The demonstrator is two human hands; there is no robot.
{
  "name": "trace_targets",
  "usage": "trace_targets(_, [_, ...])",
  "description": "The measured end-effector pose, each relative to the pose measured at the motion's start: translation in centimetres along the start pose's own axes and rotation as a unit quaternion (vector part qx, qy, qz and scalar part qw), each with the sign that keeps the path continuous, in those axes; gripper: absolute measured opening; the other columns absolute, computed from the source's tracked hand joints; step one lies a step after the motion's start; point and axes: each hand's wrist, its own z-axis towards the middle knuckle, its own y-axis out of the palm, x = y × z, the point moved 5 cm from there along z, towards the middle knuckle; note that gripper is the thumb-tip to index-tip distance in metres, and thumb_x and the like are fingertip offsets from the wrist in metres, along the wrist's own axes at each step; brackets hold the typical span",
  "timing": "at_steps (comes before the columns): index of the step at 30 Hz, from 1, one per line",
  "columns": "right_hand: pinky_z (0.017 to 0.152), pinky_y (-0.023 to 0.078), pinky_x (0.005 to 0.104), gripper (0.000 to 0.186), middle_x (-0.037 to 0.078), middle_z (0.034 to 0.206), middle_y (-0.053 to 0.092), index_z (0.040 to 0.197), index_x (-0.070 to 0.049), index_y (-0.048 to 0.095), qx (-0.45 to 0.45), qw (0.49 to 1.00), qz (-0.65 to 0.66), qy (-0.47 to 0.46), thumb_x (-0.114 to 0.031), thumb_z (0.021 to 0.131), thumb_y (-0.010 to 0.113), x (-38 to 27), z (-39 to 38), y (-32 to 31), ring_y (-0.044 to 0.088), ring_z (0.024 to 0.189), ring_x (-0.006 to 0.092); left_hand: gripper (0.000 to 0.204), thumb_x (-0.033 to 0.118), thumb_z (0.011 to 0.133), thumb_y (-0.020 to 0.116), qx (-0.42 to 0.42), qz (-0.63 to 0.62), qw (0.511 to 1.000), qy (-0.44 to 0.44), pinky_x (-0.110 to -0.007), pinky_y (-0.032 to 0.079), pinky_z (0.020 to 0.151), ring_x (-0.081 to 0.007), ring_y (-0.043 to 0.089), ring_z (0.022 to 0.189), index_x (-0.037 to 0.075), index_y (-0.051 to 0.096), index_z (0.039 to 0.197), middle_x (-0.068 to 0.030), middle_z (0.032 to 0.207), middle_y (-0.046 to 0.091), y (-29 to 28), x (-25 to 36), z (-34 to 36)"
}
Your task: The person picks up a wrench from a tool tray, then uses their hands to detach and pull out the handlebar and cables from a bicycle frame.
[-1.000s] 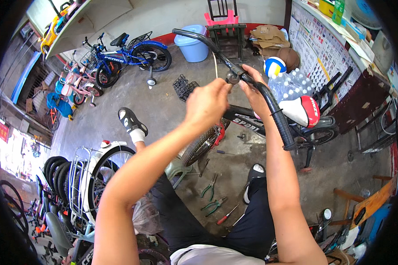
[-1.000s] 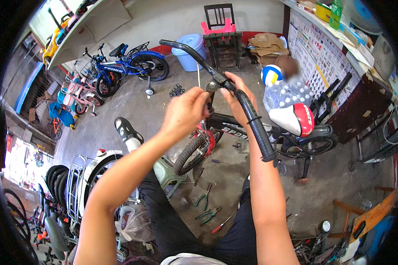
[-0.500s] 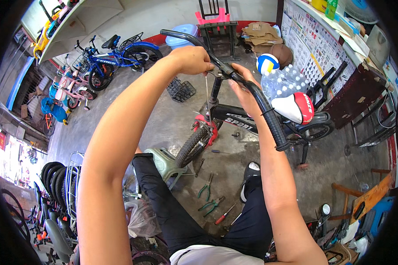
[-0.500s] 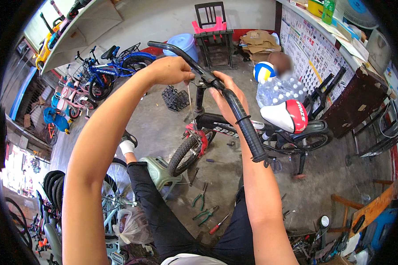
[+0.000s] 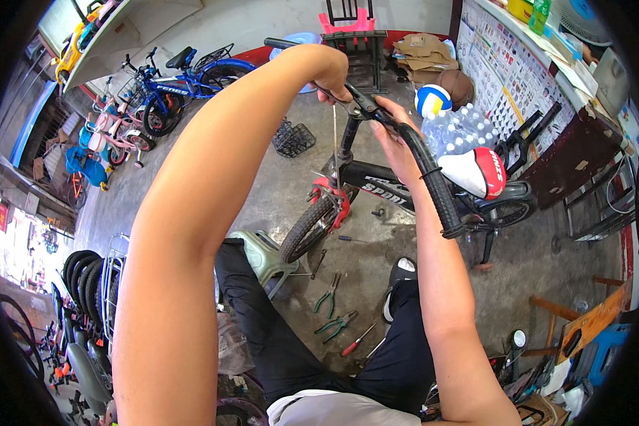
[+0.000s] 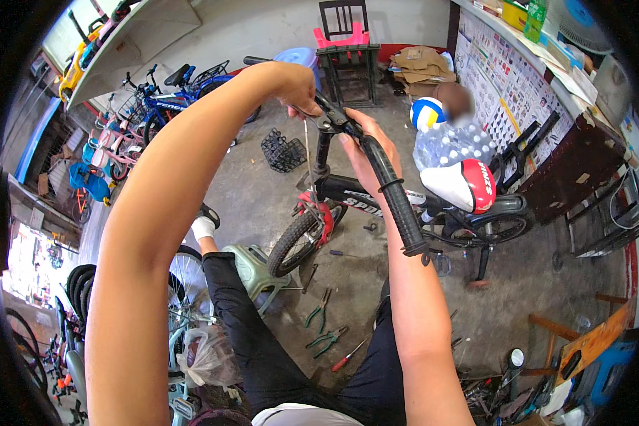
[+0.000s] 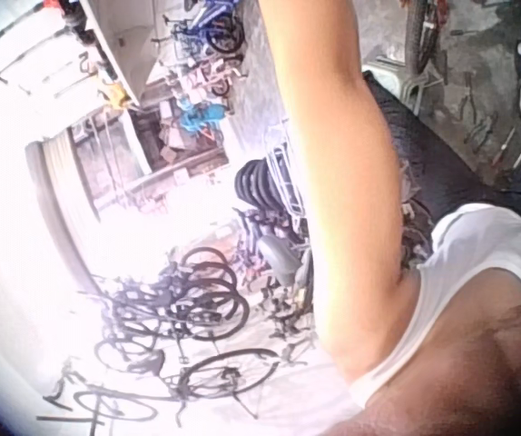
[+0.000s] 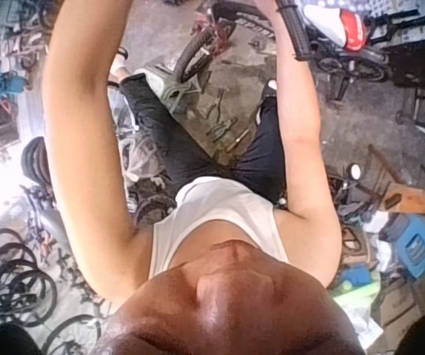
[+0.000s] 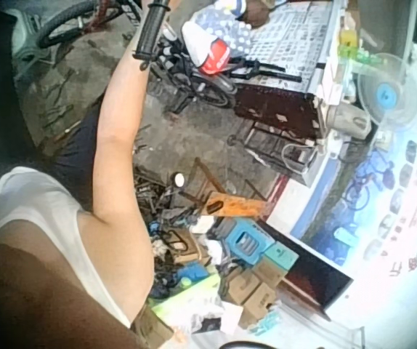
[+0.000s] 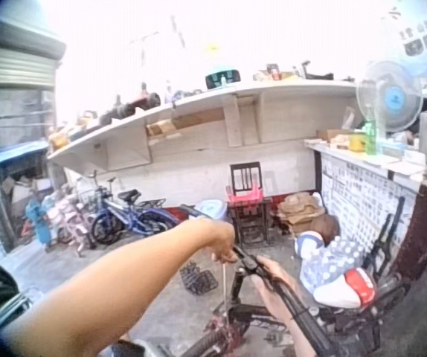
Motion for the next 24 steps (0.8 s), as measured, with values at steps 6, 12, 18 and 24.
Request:
trace_targets(6, [0.102,0.053,0.0354,0.046,0.012,0.13,0.068,0.145,-0.011,0.057,-0.039,0.998,0.021,0.041,-0.016,0.101,0.07,0.2,-0.3,-0.1,0.067,0.118,0.0205,0.038,0.058,0.093,0.074,-0.009,0.11,0.993,-0.052,-0.034,0.055,0.068,-0.0103,0.071,0.076,0.021,0.082,0.092,0.0087,0.08,0.075,-1.0,2.1,0.0])
trace_targets(12, [0.099,0.054,0.0375,0.046,0.013,0.129,0.07,0.142,-0.012,0.06,-0.022,1.0,-0.006,0.013,-0.018,0.098,0.072,0.4,-0.1,-0.4,0.07,0.116,0.0267,0.048,0.058,0.099,0.067,-0.054,-0.019,0.998,-0.034,-0.035,0.056,0.062,-0.0135,0.071,0.069,0.012,0.079,0.09,0.0024,0.081,0.076,0.9,0.4,-0.5])
trace_targets(18, [0.098,0.055,0.0385,0.045,0.015,0.127,0.071,0.14,-0.011,0.061,-0.008,0.999,0.006,0.046,-0.014,0.096,0.073,-1.0,-0.3,0.2,0.071,0.114,0.03,0.046,0.043,0.103,0.065,0.093,-0.445,0.889,-0.049,-0.031,0.045,0.044,-0.0141,0.066,0.051,0.003,0.073,0.083,-0.0089,0.073,0.075,7.8,2.1,-7.6])
trace_targets(24, [0.082,0.055,0.0284,0.054,0.01,0.118,0.066,0.151,-0.009,0.049,-0.073,0.976,0.193,0.072,-0.003,0.1,0.067,1.5,-0.4,0.0,0.065,0.097,0.0142,0.028,0.027,0.11,0.052,0.165,-0.832,0.529,-0.02,-0.03,0.054,0.054,-0.0187,0.074,0.067,0.002,0.065,0.107,-0.0101,0.085,0.076,12.2,8.7,-7.2])
